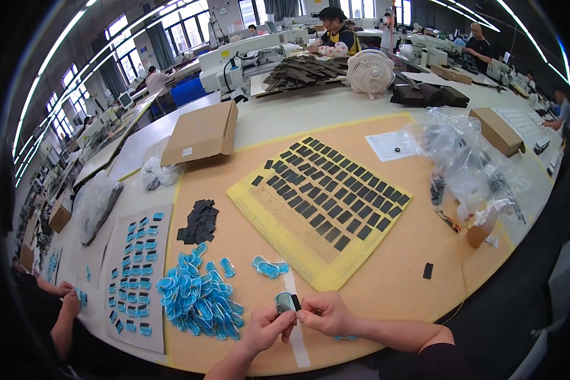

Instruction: Assembling small blue hardware components by manually applying adhesive black backings to them.

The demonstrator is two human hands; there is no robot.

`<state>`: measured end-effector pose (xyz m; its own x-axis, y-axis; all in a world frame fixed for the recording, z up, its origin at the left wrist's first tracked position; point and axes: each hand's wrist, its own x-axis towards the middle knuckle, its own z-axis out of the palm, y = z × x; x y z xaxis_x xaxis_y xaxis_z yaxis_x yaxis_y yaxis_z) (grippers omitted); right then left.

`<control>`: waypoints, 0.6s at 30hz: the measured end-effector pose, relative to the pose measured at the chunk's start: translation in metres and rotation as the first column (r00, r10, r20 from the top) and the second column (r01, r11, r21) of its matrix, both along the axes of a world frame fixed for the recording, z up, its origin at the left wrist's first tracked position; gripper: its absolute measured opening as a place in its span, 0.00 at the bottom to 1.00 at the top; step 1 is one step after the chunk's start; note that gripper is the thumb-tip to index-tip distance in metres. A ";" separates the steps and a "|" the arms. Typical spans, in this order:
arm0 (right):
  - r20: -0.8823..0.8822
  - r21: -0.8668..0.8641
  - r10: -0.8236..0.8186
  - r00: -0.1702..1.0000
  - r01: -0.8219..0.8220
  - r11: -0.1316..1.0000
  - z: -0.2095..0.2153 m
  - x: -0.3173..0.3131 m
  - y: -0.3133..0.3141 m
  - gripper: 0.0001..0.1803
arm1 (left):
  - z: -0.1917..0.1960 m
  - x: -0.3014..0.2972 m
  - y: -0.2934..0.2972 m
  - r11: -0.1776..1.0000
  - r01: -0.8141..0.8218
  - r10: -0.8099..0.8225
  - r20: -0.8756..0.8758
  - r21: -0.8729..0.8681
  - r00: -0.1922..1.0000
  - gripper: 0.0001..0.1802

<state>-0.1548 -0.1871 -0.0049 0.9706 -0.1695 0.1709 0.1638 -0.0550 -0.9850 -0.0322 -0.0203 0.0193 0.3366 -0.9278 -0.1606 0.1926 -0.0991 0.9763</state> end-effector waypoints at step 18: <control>-0.127 0.093 0.363 0.923 -0.353 0.931 0.022 0.017 -0.014 0.12 | -0.001 0.007 0.001 0.998 0.041 -0.047 -0.120 -0.052 0.992 0.13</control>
